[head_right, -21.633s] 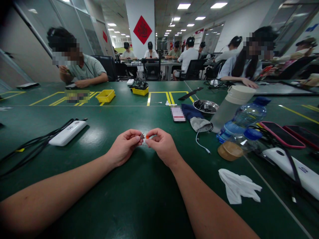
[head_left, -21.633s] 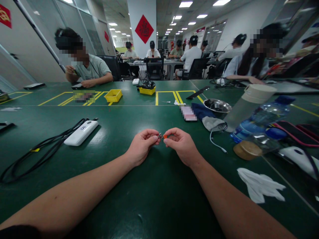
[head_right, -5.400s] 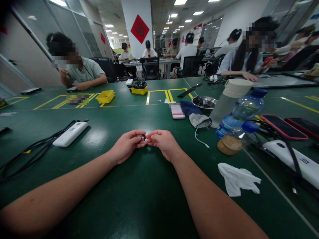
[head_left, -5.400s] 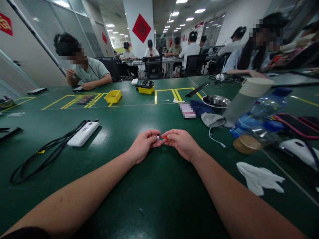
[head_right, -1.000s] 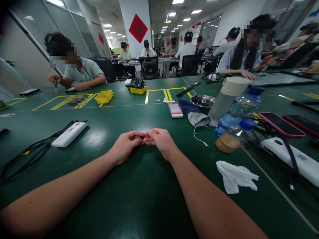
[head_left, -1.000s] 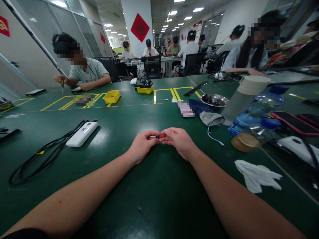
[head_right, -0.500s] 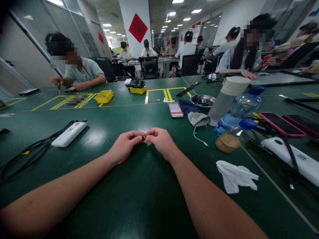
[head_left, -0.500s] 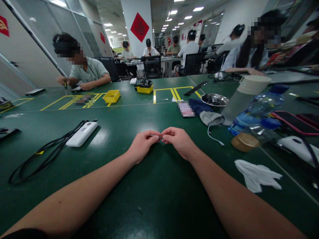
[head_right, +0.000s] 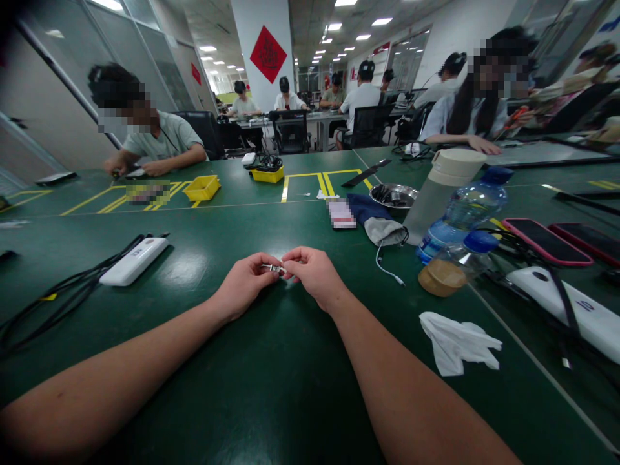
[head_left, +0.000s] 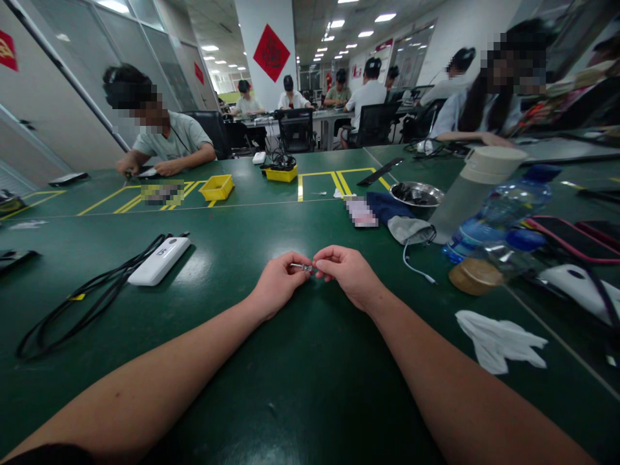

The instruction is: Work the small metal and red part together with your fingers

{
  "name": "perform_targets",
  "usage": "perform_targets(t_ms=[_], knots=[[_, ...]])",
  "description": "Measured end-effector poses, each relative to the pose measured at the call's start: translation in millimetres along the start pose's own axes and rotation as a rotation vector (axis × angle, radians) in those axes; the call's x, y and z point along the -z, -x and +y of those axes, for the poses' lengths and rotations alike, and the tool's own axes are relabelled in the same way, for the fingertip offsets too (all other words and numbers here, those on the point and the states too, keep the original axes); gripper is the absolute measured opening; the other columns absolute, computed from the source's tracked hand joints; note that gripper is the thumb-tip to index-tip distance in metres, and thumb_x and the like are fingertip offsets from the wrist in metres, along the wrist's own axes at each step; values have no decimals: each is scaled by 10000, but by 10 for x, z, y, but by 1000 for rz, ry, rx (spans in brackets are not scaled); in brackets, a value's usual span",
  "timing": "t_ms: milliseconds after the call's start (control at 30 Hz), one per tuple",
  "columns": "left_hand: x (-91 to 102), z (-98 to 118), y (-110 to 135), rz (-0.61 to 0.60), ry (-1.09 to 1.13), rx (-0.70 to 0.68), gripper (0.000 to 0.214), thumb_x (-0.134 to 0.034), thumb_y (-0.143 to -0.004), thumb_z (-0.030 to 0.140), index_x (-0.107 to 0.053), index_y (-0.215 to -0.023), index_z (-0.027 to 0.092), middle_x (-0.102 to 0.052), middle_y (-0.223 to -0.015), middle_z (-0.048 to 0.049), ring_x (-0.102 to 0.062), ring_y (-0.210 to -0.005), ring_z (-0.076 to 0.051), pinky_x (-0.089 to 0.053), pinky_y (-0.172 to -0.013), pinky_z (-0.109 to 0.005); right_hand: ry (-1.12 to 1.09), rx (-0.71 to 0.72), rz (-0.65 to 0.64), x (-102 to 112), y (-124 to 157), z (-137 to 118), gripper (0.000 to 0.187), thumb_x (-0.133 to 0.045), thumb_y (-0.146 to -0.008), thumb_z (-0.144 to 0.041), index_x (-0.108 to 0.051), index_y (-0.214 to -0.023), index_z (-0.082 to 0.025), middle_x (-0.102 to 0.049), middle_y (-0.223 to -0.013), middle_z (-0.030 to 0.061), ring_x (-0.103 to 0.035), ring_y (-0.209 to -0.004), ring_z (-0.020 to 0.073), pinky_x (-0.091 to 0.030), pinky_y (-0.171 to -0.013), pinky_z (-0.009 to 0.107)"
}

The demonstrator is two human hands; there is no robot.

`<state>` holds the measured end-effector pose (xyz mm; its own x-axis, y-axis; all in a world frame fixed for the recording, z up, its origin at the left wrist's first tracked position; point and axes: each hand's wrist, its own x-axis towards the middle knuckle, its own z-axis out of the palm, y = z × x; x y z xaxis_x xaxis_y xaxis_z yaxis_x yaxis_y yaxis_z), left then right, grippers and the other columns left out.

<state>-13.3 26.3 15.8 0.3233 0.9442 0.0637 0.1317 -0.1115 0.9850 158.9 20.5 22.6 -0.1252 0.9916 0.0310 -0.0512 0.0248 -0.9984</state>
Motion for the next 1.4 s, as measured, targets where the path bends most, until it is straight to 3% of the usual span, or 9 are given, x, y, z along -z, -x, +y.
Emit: perform_targets(t_ms=[200, 300, 433, 600, 800, 1033, 1400], knots=[[-15, 5, -13, -6, -29, -18, 193, -641, -766, 181, -658, -958, 179, -654, -773, -9, -576, -667, -118, -423, -621, -229, -36, 37, 12, 21, -20, 54, 225, -630, -679, -124, -657, -896, -175, -691, -857, 37, -637, -692, 136, -477, -647, 271], [-21, 2, -11, -13, -18, -20, 168, -637, -769, 178, -648, -936, 172, -668, -814, -24, -586, -709, -127, -428, -652, -239, 6, 70, 14, 25, -18, 74, 189, -646, -689, -146, -658, -875, -175, -702, -845, 40, -654, -735, 156, -493, -709, 295], [-22, 17, -1, -10, -19, -9, 150, -634, -773, 179, -640, -922, 166, -667, -819, -28, -582, -716, -124, -422, -654, -234, 83, 98, 29, 25, -16, 74, 140, -652, -711, -167, -654, -851, -176, -705, -807, 38, -660, -729, 162, -498, -724, 303], [-19, 29, 1, -12, -24, -3, 162, -638, -778, 192, -626, -938, 164, -656, -812, -18, -567, -701, -114, -419, -646, -230, 42, 135, 30, 11, -30, 55, 247, -677, -688, -158, -636, -932, -172, -697, -908, 50, -664, -779, 159, -516, -740, 303], [-2, 3, -10, 2, -37, -12, 175, -650, -775, 216, -611, -939, 170, -638, -781, -5, -554, -664, -111, -412, -612, -229, 96, 121, 14, 4, -17, 13, 172, -662, -706, -157, -647, -878, -167, -708, -844, 47, -678, -759, 171, -522, -710, 306], [-13, 20, 0, 26, -38, -13, 162, -655, -763, 204, -627, -919, 168, -647, -779, -2, -567, -665, -112, -417, -618, -231, 235, 153, -28, 29, -22, 53, 177, -645, -719, -174, -651, -896, -175, -685, -717, 21, -616, -615, 150, -449, -565, 270], [-13, 20, -1, 20, 38, -10, 170, -661, -768, 197, -640, -935, 170, -657, -777, -3, -575, -674, -112, -422, -630, -230, 240, 173, -37, 20, -12, 57, 151, -645, -725, -192, -626, -874, -178, -627, -659, -12, -566, -577, 126, -387, -525, 239]])
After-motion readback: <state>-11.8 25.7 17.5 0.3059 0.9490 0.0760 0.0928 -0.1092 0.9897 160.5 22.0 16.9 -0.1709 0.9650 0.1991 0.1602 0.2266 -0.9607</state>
